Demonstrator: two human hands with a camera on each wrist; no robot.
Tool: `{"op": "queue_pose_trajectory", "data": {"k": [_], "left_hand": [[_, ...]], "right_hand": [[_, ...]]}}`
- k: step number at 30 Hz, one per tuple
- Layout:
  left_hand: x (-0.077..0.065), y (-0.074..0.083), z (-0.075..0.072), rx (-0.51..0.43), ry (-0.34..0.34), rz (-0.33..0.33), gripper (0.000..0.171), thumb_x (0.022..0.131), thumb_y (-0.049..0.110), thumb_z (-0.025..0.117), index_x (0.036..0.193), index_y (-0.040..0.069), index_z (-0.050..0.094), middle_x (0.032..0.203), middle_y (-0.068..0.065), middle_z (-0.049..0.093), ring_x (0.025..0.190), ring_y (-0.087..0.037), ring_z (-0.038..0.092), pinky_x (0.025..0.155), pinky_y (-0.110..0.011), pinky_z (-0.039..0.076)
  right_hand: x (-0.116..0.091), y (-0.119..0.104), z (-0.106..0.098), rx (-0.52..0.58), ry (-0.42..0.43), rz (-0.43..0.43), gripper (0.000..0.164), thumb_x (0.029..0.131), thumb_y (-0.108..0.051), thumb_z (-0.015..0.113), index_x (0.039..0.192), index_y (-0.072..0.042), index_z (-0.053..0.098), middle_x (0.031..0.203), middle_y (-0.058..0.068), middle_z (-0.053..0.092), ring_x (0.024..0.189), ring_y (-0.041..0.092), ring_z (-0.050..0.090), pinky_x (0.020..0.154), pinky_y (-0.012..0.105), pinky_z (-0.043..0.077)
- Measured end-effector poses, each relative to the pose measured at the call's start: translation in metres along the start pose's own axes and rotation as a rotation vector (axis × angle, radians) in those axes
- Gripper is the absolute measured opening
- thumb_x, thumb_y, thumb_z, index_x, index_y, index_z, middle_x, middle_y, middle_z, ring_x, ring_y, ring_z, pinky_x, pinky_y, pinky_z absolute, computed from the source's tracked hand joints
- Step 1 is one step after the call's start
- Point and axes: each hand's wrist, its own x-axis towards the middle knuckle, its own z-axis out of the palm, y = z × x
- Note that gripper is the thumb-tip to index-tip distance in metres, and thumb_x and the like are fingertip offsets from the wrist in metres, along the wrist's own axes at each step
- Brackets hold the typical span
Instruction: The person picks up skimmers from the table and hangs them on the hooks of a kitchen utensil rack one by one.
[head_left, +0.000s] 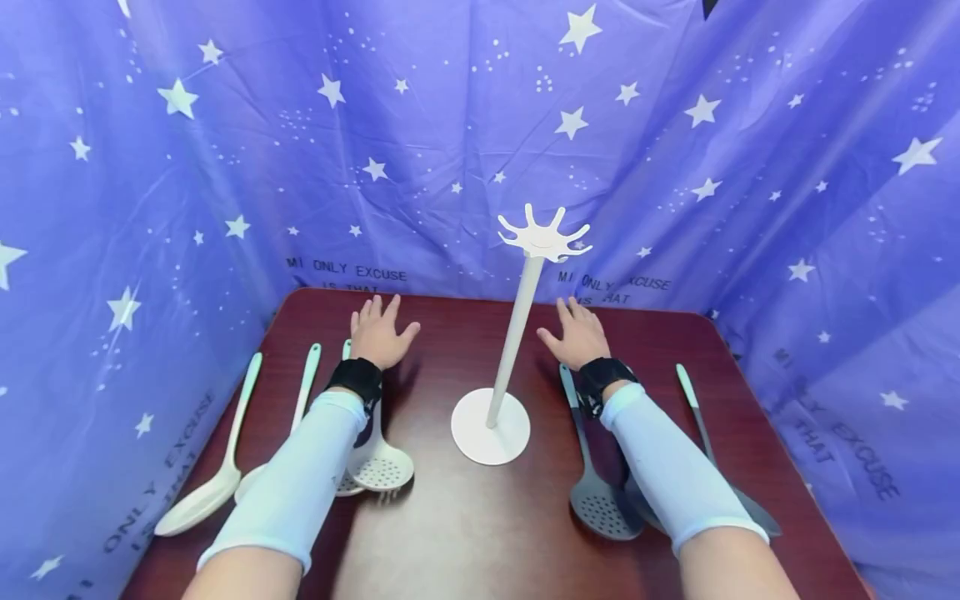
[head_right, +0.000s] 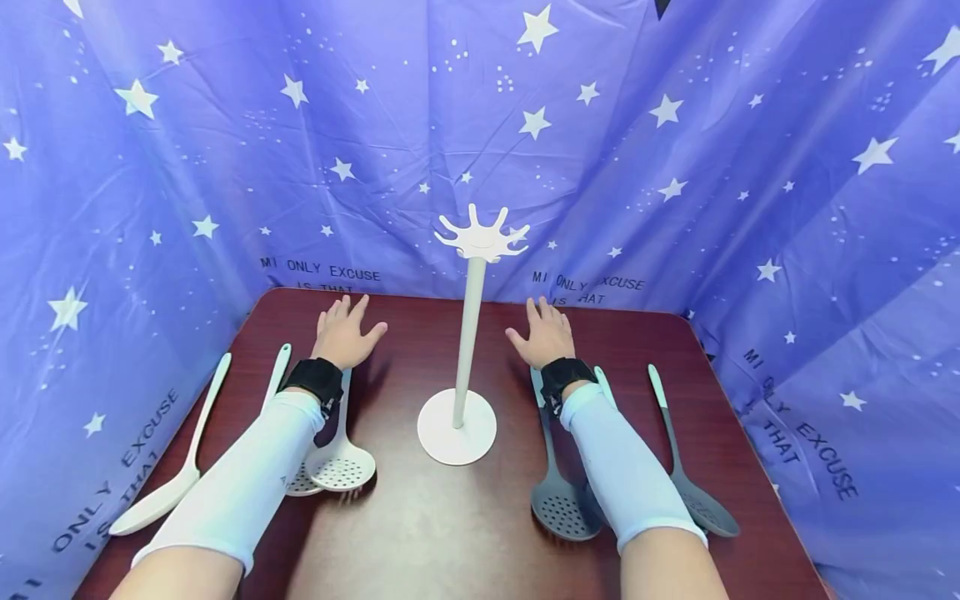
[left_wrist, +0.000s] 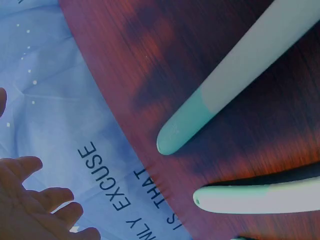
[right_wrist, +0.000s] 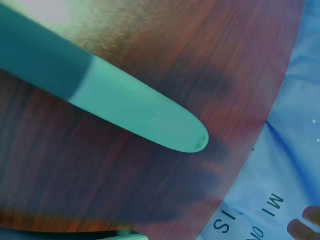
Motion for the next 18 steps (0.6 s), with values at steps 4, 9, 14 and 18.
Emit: {"op": "queue_pose_trajectory", "data": {"k": [4,9,14,18], "left_hand": [[-0.003,0.004,-0.002,-0.052,-0.024,0.024,0.078,0.104,0.053,0.051,0.164,0.011,0.025,0.167,-0.030,0.019,0.155,-0.045,0.015,0.125,-0.060,0.009],[-0.004,0.020,0.003,-0.212,-0.033,0.106,0.071,0.105,0.049,0.054,0.162,0.012,0.032,0.163,-0.023,0.033,0.151,-0.041,0.028,0.123,-0.056,0.025],[-0.016,0.049,0.008,-0.495,-0.088,0.238,0.057,0.104,0.043,0.062,0.149,0.010,0.052,0.145,-0.016,0.056,0.137,-0.037,0.051,0.114,-0.053,0.041],[-0.035,0.075,0.016,-0.699,-0.198,0.278,0.044,0.104,0.041,0.063,0.137,0.011,0.062,0.136,-0.010,0.065,0.128,-0.031,0.060,0.110,-0.048,0.046]], "right_hand": [[-0.007,0.002,-0.003,-0.016,-0.033,-0.011,0.085,0.104,-0.053,0.054,0.163,-0.002,0.021,0.168,0.027,0.018,0.154,0.044,0.019,0.126,0.057,0.014],[-0.022,0.008,-0.013,-0.043,-0.044,-0.007,0.080,0.103,-0.047,0.059,0.159,0.002,0.031,0.160,0.030,0.033,0.147,0.048,0.032,0.119,0.060,0.030],[-0.043,0.010,-0.015,-0.081,-0.039,-0.006,0.043,0.098,-0.035,0.069,0.122,0.000,0.066,0.112,0.020,0.067,0.104,0.037,0.064,0.088,0.053,0.054],[-0.067,0.010,-0.013,-0.094,-0.062,-0.019,0.020,0.095,-0.030,0.072,0.091,-0.010,0.068,0.081,0.004,0.065,0.071,0.023,0.062,0.066,0.043,0.052]]}}
